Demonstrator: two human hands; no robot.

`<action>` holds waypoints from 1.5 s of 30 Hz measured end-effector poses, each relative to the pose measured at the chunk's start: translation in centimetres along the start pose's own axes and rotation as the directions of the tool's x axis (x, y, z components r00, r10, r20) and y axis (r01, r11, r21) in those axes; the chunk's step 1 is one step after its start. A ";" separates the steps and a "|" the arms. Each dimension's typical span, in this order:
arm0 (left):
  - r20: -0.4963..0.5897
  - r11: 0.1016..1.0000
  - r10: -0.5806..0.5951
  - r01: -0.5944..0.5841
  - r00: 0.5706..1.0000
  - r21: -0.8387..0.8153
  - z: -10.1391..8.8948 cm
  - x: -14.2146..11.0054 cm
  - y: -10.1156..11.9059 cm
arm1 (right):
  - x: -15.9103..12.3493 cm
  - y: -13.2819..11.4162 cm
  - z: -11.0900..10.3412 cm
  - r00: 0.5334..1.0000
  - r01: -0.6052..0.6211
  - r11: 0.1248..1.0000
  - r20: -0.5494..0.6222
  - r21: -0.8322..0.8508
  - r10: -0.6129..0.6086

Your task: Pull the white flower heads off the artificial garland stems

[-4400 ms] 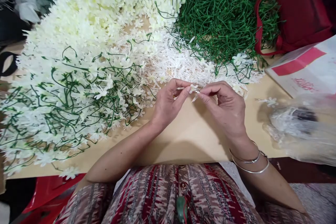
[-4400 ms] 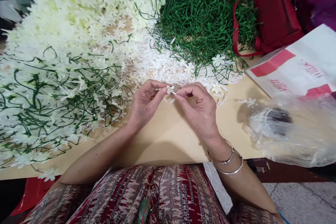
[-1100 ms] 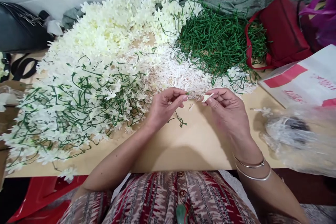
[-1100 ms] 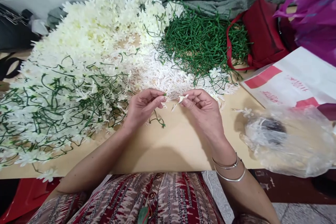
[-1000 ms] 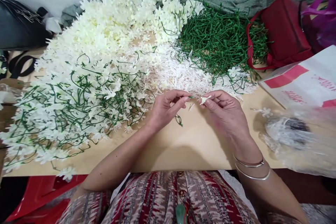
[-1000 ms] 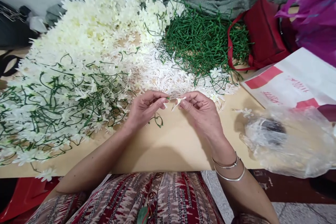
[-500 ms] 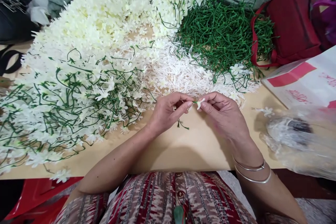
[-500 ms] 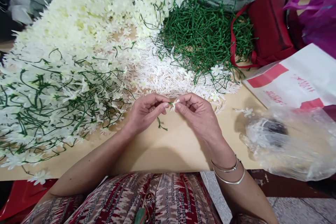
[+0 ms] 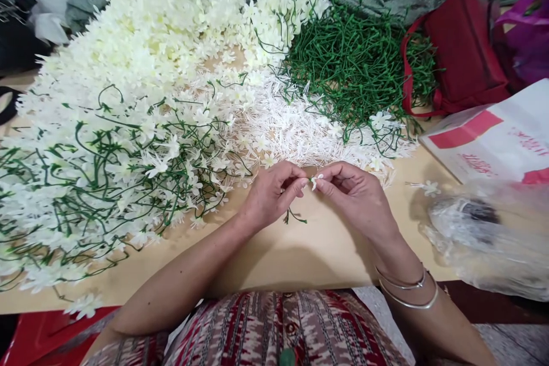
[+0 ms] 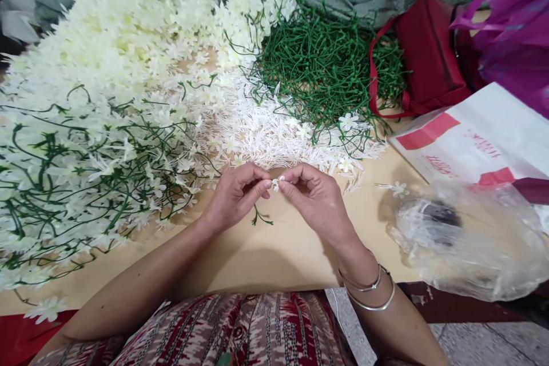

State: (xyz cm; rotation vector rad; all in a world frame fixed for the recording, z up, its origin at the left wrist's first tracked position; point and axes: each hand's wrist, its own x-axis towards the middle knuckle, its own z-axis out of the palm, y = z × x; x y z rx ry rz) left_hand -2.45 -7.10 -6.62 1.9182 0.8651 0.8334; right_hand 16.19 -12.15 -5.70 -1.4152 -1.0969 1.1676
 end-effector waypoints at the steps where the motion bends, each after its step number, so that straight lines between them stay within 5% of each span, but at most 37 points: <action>1: -0.004 1.000 0.017 -0.017 1.000 0.019 0.0 0.0 -0.1 | 0.0 0.0 0.0 1.000 0.003 1.000 -0.004 -0.006 -0.003; 14: -0.005 0.992 0.063 -0.062 0.998 0.112 0.2 -0.2 0.1 | 0.2 -0.1 0.3 0.999 -0.006 1.000 0.034 0.007 0.005; 22: 0.042 0.987 -0.016 0.009 0.999 0.161 0.2 -0.2 0.2 | 0.4 0.2 0.3 0.999 0.004 1.000 0.037 -0.001 -0.004; 29: -0.032 0.998 0.021 -0.019 0.999 0.064 0.8 -0.2 -0.1 | 0.8 0.1 -0.4 0.995 -0.020 0.998 0.095 0.054 0.015; 45: -0.068 0.998 -0.022 0.019 0.997 -0.054 1.0 -0.2 -0.2 | 0.7 0.6 -1.0 0.998 -0.050 0.999 0.029 0.011 0.050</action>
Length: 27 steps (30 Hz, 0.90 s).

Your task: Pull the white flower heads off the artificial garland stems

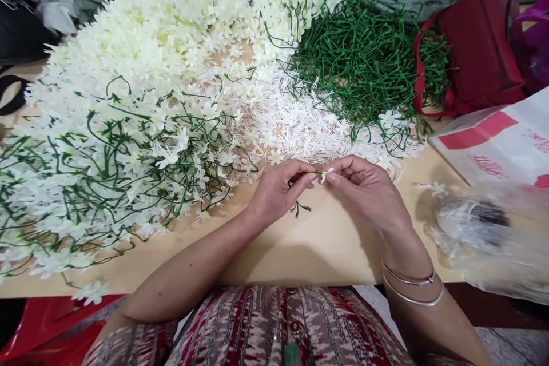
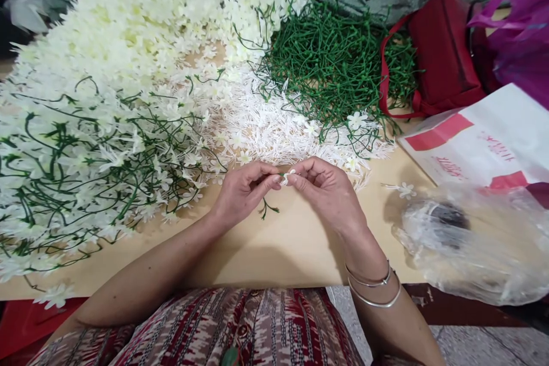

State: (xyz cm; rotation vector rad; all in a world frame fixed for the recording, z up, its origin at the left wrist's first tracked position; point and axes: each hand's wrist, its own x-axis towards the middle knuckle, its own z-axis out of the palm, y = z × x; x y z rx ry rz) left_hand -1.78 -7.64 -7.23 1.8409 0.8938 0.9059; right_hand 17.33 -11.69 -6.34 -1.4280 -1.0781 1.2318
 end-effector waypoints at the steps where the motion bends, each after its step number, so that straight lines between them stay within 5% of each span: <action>1: -0.002 1.000 0.008 -0.008 1.000 0.003 -0.1 0.0 0.1 | 0.0 0.0 0.0 1.000 -0.004 1.000 0.002 0.003 0.004; 15: 0.109 0.999 0.031 -0.027 0.994 -0.046 -0.9 0.4 0.2 | 0.4 0.0 -0.8 0.984 -0.015 0.999 0.178 0.049 0.006; 27: 0.137 0.997 0.033 -0.024 0.990 -0.069 -1.0 0.3 0.0 | 0.7 -0.1 -1.0 0.976 -0.026 1.000 0.217 -0.007 0.027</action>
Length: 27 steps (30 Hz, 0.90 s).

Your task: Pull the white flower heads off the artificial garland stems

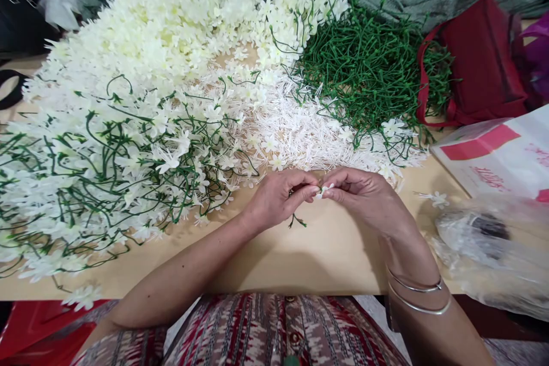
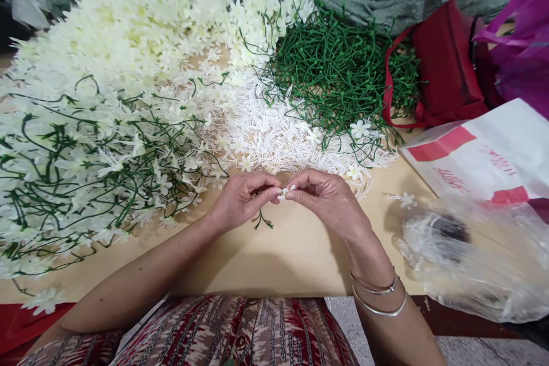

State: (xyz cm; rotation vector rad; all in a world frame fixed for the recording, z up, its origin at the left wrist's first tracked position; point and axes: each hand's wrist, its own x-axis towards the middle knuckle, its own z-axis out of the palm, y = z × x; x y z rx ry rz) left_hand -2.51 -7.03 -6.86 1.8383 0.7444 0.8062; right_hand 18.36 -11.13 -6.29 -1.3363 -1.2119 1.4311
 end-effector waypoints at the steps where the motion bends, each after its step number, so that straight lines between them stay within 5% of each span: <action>1: 0.000 1.000 0.006 -0.006 1.000 -0.003 0.0 0.0 0.0 | 0.0 -0.1 0.0 1.000 -0.006 1.000 0.008 -0.006 0.006; 12: 0.010 1.000 -0.018 0.018 1.000 -0.007 0.0 0.0 -0.4 | 0.1 -0.4 0.3 0.999 -0.037 0.999 -0.019 -0.020 0.036; 17: -0.011 0.975 -0.078 0.074 0.997 -0.210 0.3 0.1 -0.2 | 0.0 -0.3 0.3 0.998 -0.051 0.997 -0.044 0.062 0.054; 22: -0.122 0.842 -0.197 0.104 0.973 -0.529 0.3 0.4 0.0 | -0.6 -0.1 0.7 0.990 0.041 0.987 -0.138 0.152 -0.020; 27: -0.197 0.689 -0.317 0.083 0.928 -0.720 0.2 0.8 0.2 | -0.6 0.2 2.8 0.986 0.151 0.988 -0.070 -0.004 -0.151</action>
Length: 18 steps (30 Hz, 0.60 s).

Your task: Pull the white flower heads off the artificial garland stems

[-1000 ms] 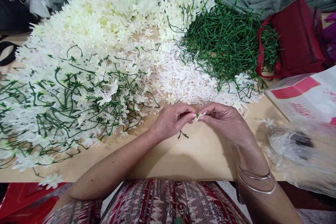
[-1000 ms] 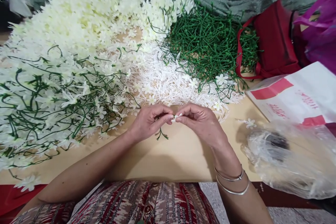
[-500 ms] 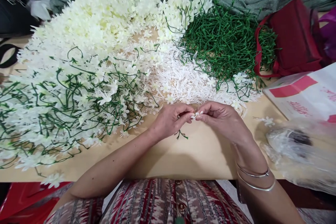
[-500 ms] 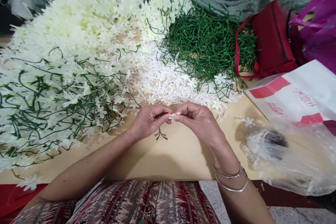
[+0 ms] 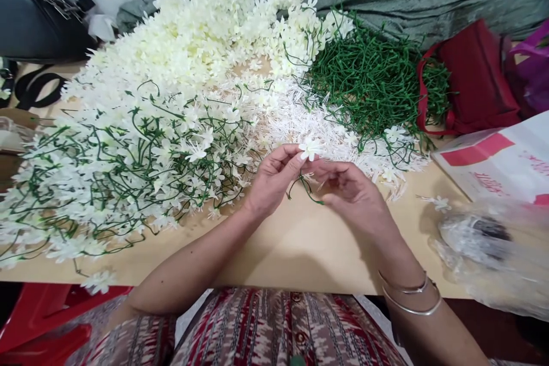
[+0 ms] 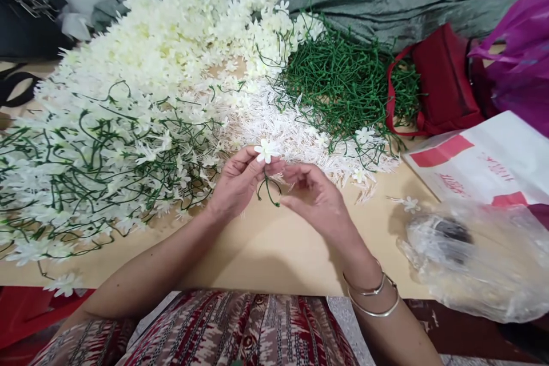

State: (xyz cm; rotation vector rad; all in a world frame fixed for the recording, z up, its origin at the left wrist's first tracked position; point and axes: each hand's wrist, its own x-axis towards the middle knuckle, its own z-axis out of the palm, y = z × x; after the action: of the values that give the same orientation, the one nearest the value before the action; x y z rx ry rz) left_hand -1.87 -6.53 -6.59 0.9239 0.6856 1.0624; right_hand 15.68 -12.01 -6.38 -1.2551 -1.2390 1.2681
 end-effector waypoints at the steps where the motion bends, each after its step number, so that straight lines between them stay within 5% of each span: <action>1: -0.009 1.000 -0.005 0.005 1.000 -0.004 0.1 0.0 0.0 | 0.0 0.1 0.6 1.000 0.015 0.999 0.021 -0.036 -0.014; 7: -0.024 0.999 -0.015 0.016 1.000 0.041 0.3 -0.6 -0.3 | -0.3 0.4 2.1 0.998 -0.041 0.999 0.050 0.000 0.041; 14: -0.083 0.993 0.091 -0.084 0.992 0.085 -0.4 0.2 -0.1 | -0.7 -0.6 0.6 0.994 -0.037 0.999 -0.100 -0.014 0.036; 18: -0.167 0.993 0.104 -0.091 0.980 0.080 -0.6 0.5 0.2 | -0.8 -1.3 -0.9 0.998 -0.011 1.000 -0.056 -0.021 0.010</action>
State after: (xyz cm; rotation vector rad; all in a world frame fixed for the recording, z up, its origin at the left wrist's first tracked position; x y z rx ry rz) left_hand -2.28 -5.87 -6.67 0.9429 0.8322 1.2208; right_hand 16.60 -12.72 -4.99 -1.3050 -1.2100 1.2220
